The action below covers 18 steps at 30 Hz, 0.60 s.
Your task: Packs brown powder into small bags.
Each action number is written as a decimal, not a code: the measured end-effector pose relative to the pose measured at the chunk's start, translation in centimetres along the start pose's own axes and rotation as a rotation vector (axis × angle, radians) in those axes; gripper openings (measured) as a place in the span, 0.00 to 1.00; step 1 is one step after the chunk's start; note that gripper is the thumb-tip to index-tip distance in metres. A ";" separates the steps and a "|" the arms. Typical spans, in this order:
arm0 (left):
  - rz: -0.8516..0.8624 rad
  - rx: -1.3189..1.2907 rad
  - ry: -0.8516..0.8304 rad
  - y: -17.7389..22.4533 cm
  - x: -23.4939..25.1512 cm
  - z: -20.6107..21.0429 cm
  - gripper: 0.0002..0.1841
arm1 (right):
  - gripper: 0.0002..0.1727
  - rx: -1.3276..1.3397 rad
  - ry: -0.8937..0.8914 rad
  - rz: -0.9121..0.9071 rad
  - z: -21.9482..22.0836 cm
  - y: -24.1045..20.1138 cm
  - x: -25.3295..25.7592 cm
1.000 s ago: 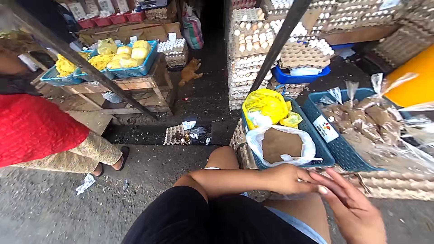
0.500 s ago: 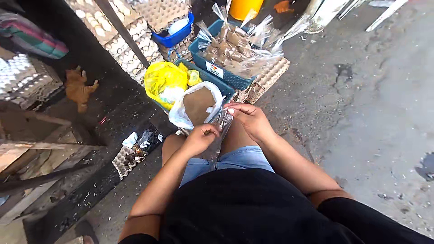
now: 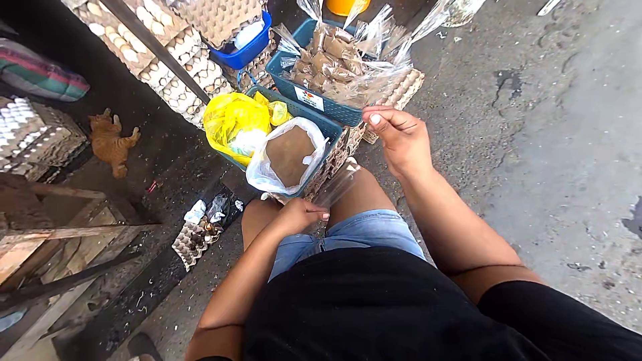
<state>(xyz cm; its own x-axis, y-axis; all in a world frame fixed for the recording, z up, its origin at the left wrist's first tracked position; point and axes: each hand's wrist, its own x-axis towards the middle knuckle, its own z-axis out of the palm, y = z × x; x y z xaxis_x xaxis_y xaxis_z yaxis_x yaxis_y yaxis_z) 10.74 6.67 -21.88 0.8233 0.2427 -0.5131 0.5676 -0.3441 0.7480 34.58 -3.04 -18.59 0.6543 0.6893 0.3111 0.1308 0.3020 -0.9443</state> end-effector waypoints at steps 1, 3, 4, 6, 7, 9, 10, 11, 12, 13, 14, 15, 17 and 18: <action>0.010 -0.088 0.056 0.1 -0.1 0.0 0.15 | 0.10 0.018 -0.028 0.012 0.5 0.5 -0.7; 0.037 -0.193 0.143 0.3 -0.1 -0.3 0.14 | 0.16 0.127 -0.113 0.118 1.5 1.7 -2.2; 0.042 -0.228 0.178 0.5 0.0 -0.5 0.13 | 0.27 0.178 -0.190 0.203 1.7 2.0 -2.8; 0.042 -0.281 0.220 0.6 0.2 -0.7 0.12 | 0.50 0.249 -0.344 0.362 2.3 2.8 -3.8; 0.038 -0.287 0.226 0.5 0.3 -0.5 0.11 | 0.51 0.243 -0.405 0.419 2.7 3.2 -4.4; 0.039 -0.264 0.206 0.2 0.5 0.0 0.10 | 0.35 0.198 -0.401 0.500 3.7 3.2 -4.9; 0.045 -0.244 0.178 -0.1 0.6 0.3 0.11 | 0.24 0.171 -0.343 0.505 3.8 3.2 -4.6; 0.046 -0.226 0.147 -0.5 0.7 0.6 0.12 | 0.16 0.168 -0.274 0.485 3.6 3.2 -4.0; 0.049 -0.210 0.129 -0.9 0.7 0.9 0.13 | 0.12 0.195 -0.191 0.454 3.1 3.1 -3.1; 0.051 -0.204 0.129 -1.3 0.8 1.2 0.13 | 0.10 0.226 -0.118 0.424 2.6 2.9 -2.2; 0.050 -0.204 0.133 -1.6 0.7 1.2 0.13 | 0.10 0.253 -0.071 0.401 2.0 2.6 -1.6; 0.048 -0.203 0.133 -1.7 0.6 1.1 0.13 | 0.09 0.265 -0.044 0.380 1.7 2.4 -1.3; 0.048 -0.219 0.116 -1.6 0.4 0.8 0.13 | 0.09 0.253 -0.019 0.369 1.6 2.4 -1.9; 0.065 -0.253 0.121 -1.3 0.4 0.8 0.15 | 0.10 0.239 -0.025 0.374 1.8 2.5 -2.7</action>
<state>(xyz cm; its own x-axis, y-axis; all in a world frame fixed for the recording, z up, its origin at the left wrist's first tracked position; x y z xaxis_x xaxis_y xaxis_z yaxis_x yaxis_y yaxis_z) 10.29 6.52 -23.38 0.8427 0.3395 -0.4178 0.4817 -0.1289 0.8668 31.80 -2.97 -21.62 0.6055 0.7947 -0.0424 -0.2896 0.1703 -0.9419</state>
